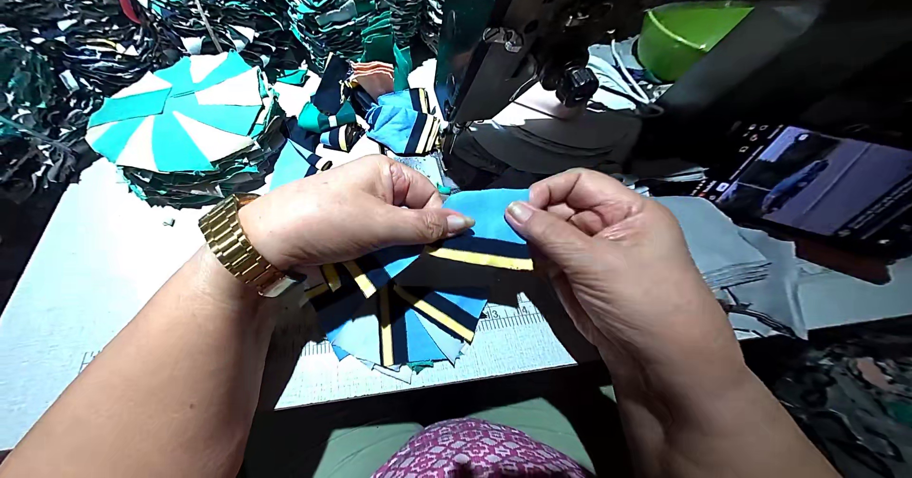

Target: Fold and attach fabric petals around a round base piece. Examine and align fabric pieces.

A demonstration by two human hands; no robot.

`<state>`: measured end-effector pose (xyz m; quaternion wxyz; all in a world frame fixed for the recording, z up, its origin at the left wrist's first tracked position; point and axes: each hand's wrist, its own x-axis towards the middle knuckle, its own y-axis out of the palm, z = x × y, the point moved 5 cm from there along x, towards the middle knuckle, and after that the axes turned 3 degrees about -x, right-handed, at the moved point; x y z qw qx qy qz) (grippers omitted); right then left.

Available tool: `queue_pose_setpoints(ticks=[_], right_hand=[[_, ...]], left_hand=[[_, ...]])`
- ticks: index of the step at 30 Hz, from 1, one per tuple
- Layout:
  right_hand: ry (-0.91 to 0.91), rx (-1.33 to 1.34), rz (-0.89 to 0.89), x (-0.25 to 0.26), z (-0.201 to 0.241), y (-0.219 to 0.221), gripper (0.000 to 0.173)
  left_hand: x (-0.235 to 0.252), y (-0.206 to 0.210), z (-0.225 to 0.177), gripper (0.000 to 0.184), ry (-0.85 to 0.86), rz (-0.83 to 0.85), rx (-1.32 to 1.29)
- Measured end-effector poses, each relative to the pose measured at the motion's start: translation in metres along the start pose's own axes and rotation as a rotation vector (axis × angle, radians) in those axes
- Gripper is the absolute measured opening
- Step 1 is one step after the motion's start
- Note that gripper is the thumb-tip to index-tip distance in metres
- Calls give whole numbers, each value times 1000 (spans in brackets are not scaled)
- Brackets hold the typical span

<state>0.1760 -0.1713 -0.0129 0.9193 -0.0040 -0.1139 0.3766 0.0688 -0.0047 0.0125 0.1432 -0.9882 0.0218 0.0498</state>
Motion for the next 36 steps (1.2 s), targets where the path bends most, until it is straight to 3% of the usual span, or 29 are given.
queue_pose_setpoints(ticks=[3,10,18,21,25,31,36], right_hand=[[-185,-187,28,1,4,-1,14],[-260,-405,27,3,-3,9,24],[-528,-819,86,4,-1,28,8],[-558,-878,78,3,0,27,11],[-567,-786,106,1,2,19,10],[-563,-917,230,-6,-1,17,17],[-590,-994,206,-20,6,15,19]], left_hand=[[-2,-1,-2,27,5,12,140],[1,3,6,32,-46,-9,366],[4,4,10,29,-167,-71,542],[4,5,10,28,-185,-78,568],[2,-1,9,41,-109,-115,569],[-1,-2,6,23,-221,-103,702],[-4,-5,9,19,-83,-121,745]])
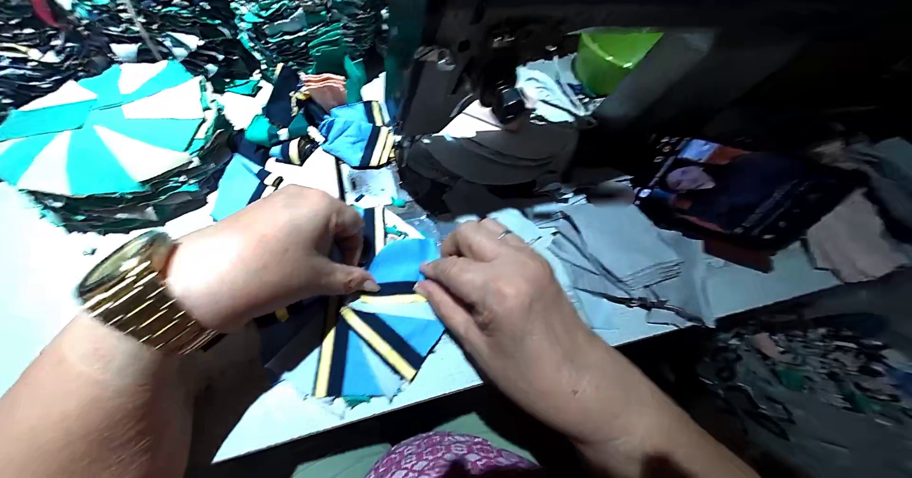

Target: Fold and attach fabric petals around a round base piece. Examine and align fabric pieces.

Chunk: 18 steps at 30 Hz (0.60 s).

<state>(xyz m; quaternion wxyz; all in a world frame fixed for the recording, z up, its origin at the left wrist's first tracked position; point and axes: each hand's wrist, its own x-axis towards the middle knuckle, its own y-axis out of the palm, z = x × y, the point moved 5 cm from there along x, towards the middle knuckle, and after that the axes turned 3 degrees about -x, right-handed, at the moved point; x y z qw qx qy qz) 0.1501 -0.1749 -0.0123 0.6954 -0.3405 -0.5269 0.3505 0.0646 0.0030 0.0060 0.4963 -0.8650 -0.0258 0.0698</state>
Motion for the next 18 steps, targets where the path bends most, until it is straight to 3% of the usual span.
queue_pose_setpoints(ticks=[7,10,11,15,18], right_hand=[[48,19,43,-9,8,-8,19],[-18,116,-5,4,14,-12,16],[-61,149,9,9,18,-11,20],[-208,199,236,26,29,12,48],[-258,186,353,30,31,38,54]], left_hand=[[4,5,8,21,156,-117,-36],[3,-7,4,19,80,-169,-129],[2,-14,2,18,19,-182,-226],[4,-28,33,24,73,-457,-367],[6,-31,42,30,-20,-512,-492]])
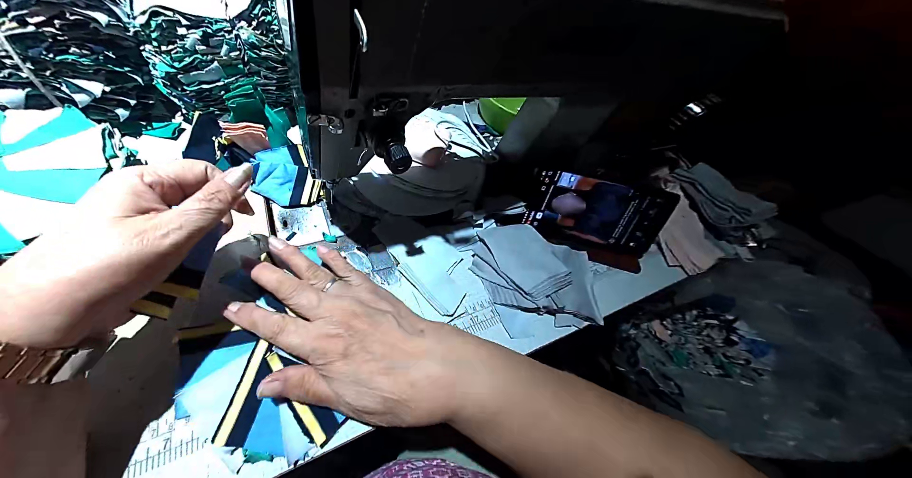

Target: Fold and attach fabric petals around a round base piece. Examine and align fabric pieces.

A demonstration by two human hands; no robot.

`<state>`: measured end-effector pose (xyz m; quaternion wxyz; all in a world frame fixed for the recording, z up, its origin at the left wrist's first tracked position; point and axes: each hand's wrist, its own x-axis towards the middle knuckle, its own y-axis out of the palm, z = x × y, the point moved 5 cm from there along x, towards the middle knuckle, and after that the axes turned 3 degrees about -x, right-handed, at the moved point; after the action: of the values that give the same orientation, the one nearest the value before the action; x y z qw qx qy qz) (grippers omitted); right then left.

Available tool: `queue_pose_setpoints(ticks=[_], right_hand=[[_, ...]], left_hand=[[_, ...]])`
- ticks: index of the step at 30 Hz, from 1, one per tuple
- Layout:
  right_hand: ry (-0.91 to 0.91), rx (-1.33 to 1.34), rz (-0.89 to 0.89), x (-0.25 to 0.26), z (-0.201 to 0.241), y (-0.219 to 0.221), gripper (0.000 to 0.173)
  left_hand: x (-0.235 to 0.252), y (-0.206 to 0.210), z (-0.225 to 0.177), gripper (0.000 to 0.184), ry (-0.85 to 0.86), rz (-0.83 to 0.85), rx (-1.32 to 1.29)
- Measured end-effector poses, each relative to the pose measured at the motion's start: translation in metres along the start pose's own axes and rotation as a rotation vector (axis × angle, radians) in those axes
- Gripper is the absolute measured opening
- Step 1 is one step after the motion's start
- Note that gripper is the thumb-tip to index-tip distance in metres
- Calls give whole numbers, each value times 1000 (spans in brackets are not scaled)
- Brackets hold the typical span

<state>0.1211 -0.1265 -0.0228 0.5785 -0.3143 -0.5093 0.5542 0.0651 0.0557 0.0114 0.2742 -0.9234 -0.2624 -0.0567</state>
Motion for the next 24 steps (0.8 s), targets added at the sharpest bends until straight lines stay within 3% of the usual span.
queue_pose_setpoints(ticks=[3,10,17,24], right_hand=[[53,-11,105,6,-2,10,55],[280,-36,150,8,8,11,67],[191,-34,55,11,-3,4,58],[315,-31,147,12,2,9,66]], left_hand=[[-1,3,2,31,-38,-8,-62],[-5,13,-6,33,-78,27,-93],[-5,14,-6,49,-170,73,-218],[-5,19,-6,51,-162,90,-208]])
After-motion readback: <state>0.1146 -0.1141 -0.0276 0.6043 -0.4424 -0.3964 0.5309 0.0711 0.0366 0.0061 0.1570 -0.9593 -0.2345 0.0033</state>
